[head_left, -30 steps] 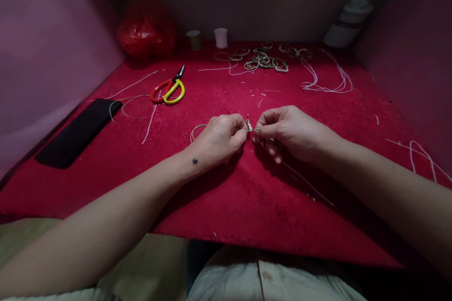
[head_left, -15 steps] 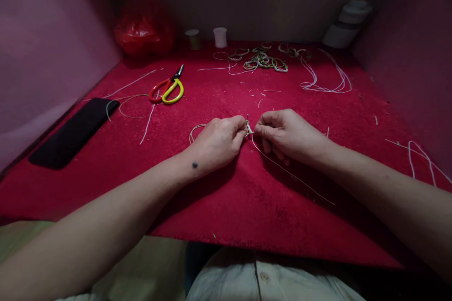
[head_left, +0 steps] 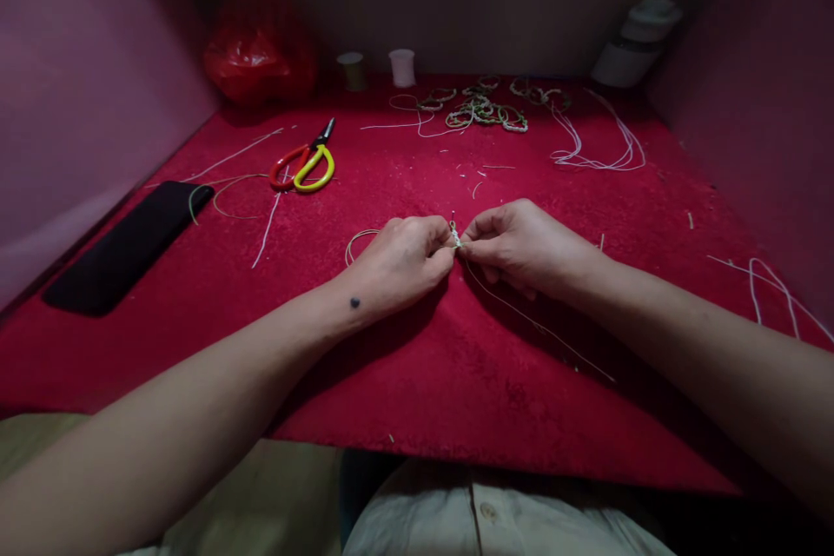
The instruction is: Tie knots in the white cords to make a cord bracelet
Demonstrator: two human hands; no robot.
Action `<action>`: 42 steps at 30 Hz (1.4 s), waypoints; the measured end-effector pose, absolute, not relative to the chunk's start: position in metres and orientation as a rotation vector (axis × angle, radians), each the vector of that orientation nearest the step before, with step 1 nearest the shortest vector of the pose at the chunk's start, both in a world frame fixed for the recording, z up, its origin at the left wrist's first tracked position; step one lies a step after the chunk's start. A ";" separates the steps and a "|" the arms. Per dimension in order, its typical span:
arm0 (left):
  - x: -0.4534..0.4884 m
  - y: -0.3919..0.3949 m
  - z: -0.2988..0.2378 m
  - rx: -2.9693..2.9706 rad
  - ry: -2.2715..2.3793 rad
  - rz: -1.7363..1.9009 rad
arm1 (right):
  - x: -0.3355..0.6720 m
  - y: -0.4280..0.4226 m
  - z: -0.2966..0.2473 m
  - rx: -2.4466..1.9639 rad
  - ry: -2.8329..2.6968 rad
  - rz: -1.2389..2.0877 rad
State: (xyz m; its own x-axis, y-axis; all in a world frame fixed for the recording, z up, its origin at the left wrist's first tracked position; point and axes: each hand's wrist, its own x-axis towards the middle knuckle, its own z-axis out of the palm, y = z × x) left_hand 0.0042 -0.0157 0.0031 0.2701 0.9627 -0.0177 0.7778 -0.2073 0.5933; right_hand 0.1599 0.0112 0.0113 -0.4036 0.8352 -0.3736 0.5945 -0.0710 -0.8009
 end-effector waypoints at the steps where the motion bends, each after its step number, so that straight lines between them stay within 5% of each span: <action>1: 0.005 -0.016 0.003 2.048 1.571 0.498 | 0.159 0.011 0.012 -1.558 -1.951 1.456; 23: 0.005 -0.022 0.002 2.251 1.730 0.404 | 0.161 0.005 0.012 -1.439 -1.560 1.842; 42: 0.006 -0.024 -0.006 2.483 1.732 0.295 | 0.160 0.012 0.015 -1.437 -2.305 0.964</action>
State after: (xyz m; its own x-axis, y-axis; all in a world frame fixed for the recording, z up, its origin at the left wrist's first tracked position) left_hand 0.0065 -0.0242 -0.0056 0.3344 0.9370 0.1015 0.9176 -0.3483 0.1917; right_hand 0.1598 0.0122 0.0146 -0.4779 0.8698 -0.1229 0.6985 0.2914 -0.6536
